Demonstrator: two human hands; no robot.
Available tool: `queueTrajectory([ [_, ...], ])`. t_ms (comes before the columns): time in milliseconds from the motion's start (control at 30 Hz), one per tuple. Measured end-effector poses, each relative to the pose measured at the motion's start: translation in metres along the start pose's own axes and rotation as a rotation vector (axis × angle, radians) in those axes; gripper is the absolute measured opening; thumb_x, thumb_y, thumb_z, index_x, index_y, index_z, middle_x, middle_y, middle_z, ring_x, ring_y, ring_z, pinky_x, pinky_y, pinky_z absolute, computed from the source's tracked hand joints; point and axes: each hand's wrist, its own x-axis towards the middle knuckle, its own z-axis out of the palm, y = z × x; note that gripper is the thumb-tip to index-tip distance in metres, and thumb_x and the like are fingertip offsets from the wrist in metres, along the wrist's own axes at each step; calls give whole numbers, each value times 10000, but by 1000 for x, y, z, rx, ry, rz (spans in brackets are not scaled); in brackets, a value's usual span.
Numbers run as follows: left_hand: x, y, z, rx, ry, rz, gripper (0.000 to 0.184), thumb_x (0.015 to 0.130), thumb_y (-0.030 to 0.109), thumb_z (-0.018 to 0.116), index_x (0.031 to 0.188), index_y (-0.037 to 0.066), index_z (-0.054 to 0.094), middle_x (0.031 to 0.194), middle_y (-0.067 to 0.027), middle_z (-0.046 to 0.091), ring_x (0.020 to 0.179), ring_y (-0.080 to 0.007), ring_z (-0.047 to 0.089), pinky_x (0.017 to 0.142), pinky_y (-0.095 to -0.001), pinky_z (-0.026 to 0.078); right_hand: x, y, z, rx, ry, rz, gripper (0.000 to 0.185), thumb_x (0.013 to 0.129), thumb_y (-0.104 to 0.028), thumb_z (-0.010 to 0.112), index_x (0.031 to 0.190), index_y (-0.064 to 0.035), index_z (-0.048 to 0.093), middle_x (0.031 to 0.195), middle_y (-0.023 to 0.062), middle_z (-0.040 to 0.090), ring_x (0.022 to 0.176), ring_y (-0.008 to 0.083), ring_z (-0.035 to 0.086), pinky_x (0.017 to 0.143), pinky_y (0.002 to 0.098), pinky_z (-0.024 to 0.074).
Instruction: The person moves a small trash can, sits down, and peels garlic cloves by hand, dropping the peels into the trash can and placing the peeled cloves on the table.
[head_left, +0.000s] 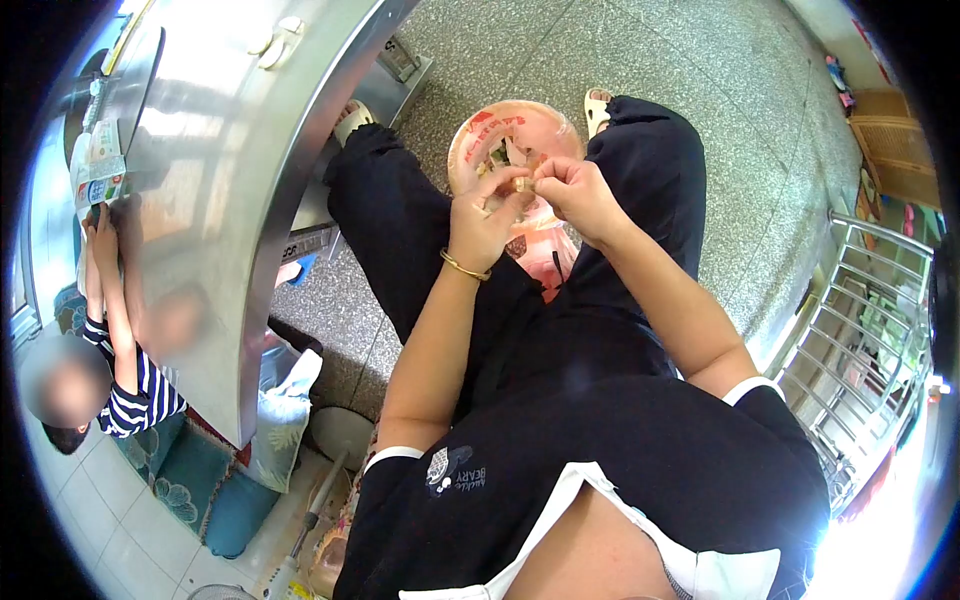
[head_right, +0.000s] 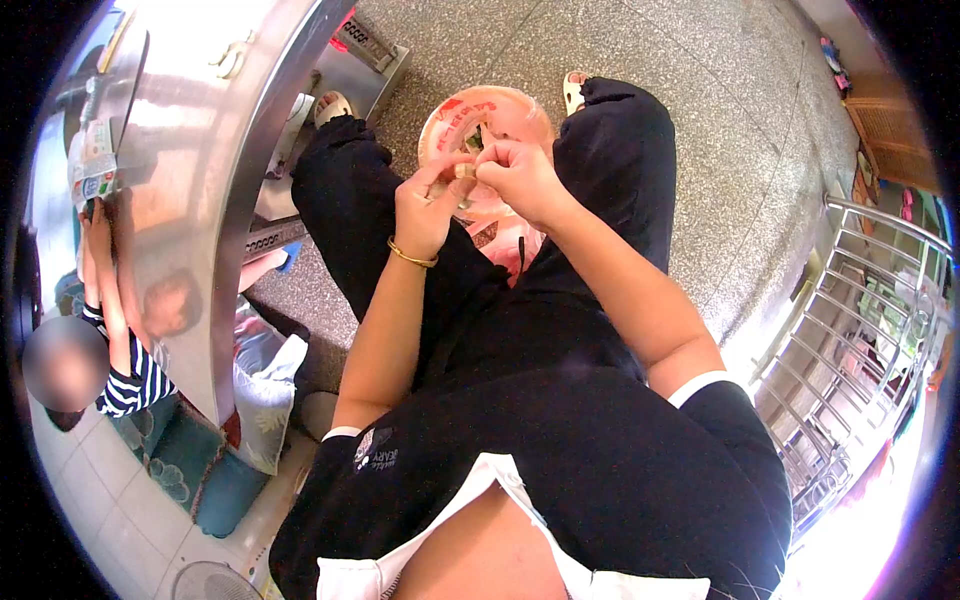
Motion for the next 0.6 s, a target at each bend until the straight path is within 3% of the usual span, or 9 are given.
queueTrajectory([
  [133,1,6,-4,-172,79,-30,234,818,125,621,1014,-2,598,853,-27,606,768,-77,543,701,-219,446,9,2,-4,38,65,45,63,740,-64,563,698,-20,578,647,-17,524,566,49,441,508,189,340],
  [200,2,2,-7,-295,120,14,254,837,134,599,1046,-8,571,870,-40,602,757,-91,543,712,-230,445,17,14,-9,-74,119,30,48,765,-72,580,731,-47,558,551,-54,420,428,18,315,379,194,222],
  [233,2,1,-8,-362,121,-11,257,841,121,591,1056,-16,553,873,-45,600,761,-105,555,711,-232,452,19,20,-12,-74,118,31,48,765,-72,580,731,-47,558,551,-54,420,428,18,315,379,194,222],
  [467,3,-9,-7,-417,45,-174,246,825,96,609,1046,-1,560,857,-47,599,786,-104,574,698,-227,464,33,40,-20,-172,256,-3,138,772,-128,629,706,-16,584,566,-27,479,467,39,393,404,199,286],
  [600,3,-16,-3,-88,56,-119,218,815,82,617,1014,-3,587,871,-53,610,801,-125,590,698,-239,470,29,34,-17,-156,183,-145,170,770,-140,638,762,29,621,650,6,566,571,66,488,506,208,389],
])
